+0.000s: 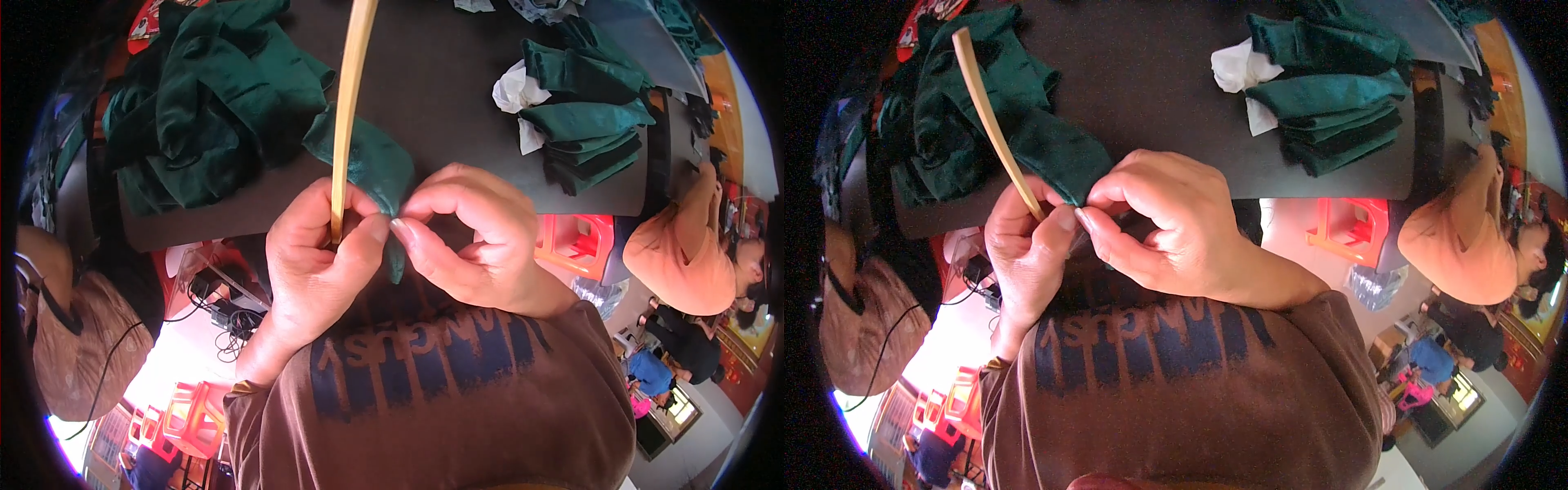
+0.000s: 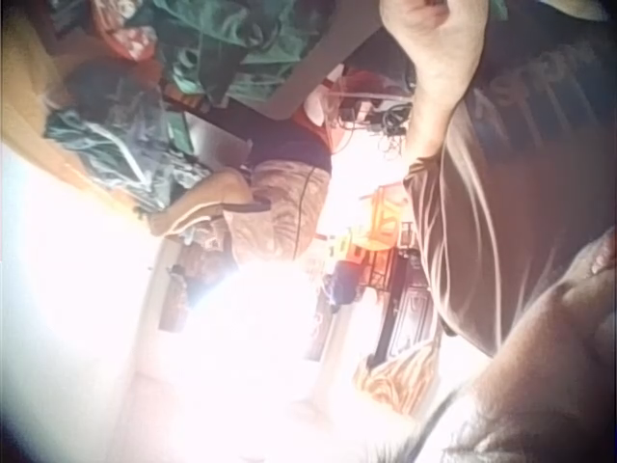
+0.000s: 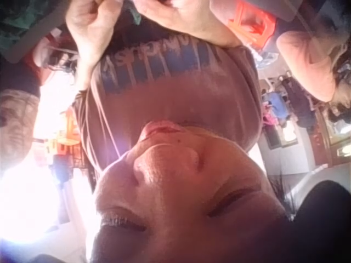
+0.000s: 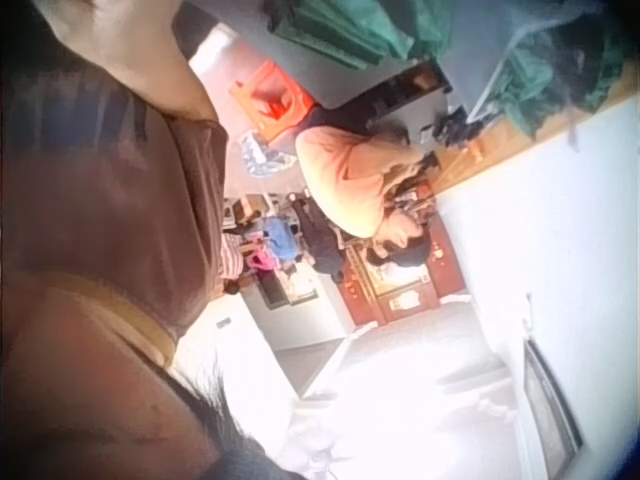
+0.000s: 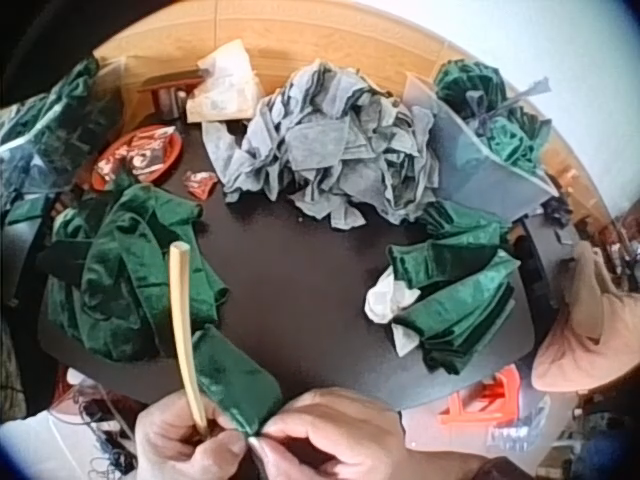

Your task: Turning sewn green fabric pieces right-side out using a wooden stick in a textile manufacturing environment.

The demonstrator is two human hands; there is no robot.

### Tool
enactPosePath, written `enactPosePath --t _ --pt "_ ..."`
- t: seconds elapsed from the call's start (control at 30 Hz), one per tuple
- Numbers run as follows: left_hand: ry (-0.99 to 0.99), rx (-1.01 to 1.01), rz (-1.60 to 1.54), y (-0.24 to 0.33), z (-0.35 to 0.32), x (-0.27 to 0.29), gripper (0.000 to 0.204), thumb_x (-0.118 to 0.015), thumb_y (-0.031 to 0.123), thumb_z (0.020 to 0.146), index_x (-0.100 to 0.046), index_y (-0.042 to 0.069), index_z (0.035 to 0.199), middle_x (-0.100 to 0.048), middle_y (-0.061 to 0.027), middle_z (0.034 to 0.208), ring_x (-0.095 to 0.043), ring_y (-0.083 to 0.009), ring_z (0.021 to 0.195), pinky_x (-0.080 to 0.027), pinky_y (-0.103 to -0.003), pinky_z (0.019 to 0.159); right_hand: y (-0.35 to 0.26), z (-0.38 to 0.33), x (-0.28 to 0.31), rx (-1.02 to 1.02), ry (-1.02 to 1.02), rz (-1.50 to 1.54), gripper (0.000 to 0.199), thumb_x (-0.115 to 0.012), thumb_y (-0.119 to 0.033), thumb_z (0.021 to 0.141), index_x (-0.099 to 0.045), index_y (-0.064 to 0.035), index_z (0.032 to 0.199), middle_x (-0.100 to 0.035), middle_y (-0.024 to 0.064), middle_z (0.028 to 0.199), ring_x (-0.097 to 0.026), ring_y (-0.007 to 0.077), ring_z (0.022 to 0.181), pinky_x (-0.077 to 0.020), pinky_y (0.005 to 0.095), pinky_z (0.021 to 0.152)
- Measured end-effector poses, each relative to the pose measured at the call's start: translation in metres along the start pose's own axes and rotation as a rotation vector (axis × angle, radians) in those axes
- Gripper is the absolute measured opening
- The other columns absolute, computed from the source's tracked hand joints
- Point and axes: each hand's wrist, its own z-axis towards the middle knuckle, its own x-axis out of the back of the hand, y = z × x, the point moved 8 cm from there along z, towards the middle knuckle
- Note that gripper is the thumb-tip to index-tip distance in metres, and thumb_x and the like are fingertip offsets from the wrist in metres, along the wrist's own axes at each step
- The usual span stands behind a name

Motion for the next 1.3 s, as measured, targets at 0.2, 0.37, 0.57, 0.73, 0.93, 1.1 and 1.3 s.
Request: enactPosePath --t 0.2,0.37,0.57,0.73,0.93,1.1,1.3 --pt "0.023 -0.096 0.169 0.002 0.0 0.002 0.008 -0.059 -0.003 0.076 -0.054 0.003 0.078 -0.046 0.0061 0.065 -0.04 0.0007 0.056 -0.032 -0.015 0.049 0.003 -0.003 -0.001 0.017 0.035 -0.047 0.018 -0.068 0.0 0.063 -0.057 -0.0047 0.075 -0.056 0.007 0.065 -0.056 0.0234 0.055 -0.0437 0.0309 0.049" --pt "0.02 -0.153 0.233 0.003 0.001 0.002 0.01 -0.06 -0.004 0.073 -0.054 0.003 0.075 -0.047 0.0055 0.063 -0.039 0.0004 0.054 -0.032 -0.016 0.048 0.003 -0.003 -0.004 0.023 0.017 -0.054 0.018 -0.066 0.0 0.061 -0.055 -0.0046 0.074 -0.055 0.0074 0.064 -0.056 0.024 0.055 -0.044 0.0311 0.049" --pt "0.045 -0.072 0.222 -0.001 0.002 0.004 0.009 -0.056 -0.005 0.072 -0.054 0.003 0.076 -0.046 0.0062 0.062 -0.038 0.0002 0.054 -0.031 -0.016 0.048 0.003 -0.003 -0.001 0.037 0.031 -0.033 0.016 -0.062 0.004 0.06 -0.054 -0.0016 0.072 -0.053 0.0077 0.063 -0.053 0.0207 0.053 -0.0412 0.0285 0.048" --pt "0.017 -0.085 0.179 0.0 0.003 0.004 0.009 -0.054 -0.005 0.074 -0.054 0.002 0.078 -0.047 0.0048 0.065 -0.039 -0.0005 0.057 -0.032 -0.016 0.05 0.006 -0.004 0.001 0.004 0.035 0.026 0.013 -0.06 0.007 0.062 -0.054 0.0015 0.072 -0.052 0.0079 0.064 -0.05 0.0163 0.053 -0.0383 0.0251 0.048" --pt "-0.138 -0.294 0.319 0.002 -0.006 0.006 0.008 -0.058 0.006 0.081 -0.057 0.0 0.085 -0.053 -0.0042 0.071 -0.049 -0.0102 0.059 -0.038 -0.021 0.053 0.014 -0.003 0.006 -0.089 0.059 0.032 0.015 -0.064 0.004 0.062 -0.054 -0.0017 0.071 -0.053 0.0059 0.063 -0.056 0.0142 0.053 -0.0425 0.0239 0.047" --pt "-0.319 -0.284 0.454 -0.008 -0.012 0.003 0.019 -0.056 0.017 0.086 -0.058 -0.002 0.087 -0.053 -0.0111 0.072 -0.052 -0.0223 0.062 -0.042 -0.029 0.057 0.02 -0.001 0.008 -0.118 0.068 0.102 0.014 -0.063 0.007 0.062 -0.053 0.0005 0.071 -0.054 0.0061 0.065 -0.054 0.0113 0.054 -0.0429 0.0224 0.049" --pt "-0.318 -0.084 0.592 -0.025 -0.015 0.012 0.021 -0.051 0.018 0.089 -0.058 -0.002 0.088 -0.052 -0.0113 0.071 -0.053 -0.023 0.063 -0.042 -0.029 0.058 0.026 -0.004 0.014 -0.192 0.097 0.144 0.008 -0.057 0.007 0.069 -0.053 0.0021 0.075 -0.053 0.0059 0.071 -0.049 0.0108 0.063 -0.0374 0.0222 0.056"
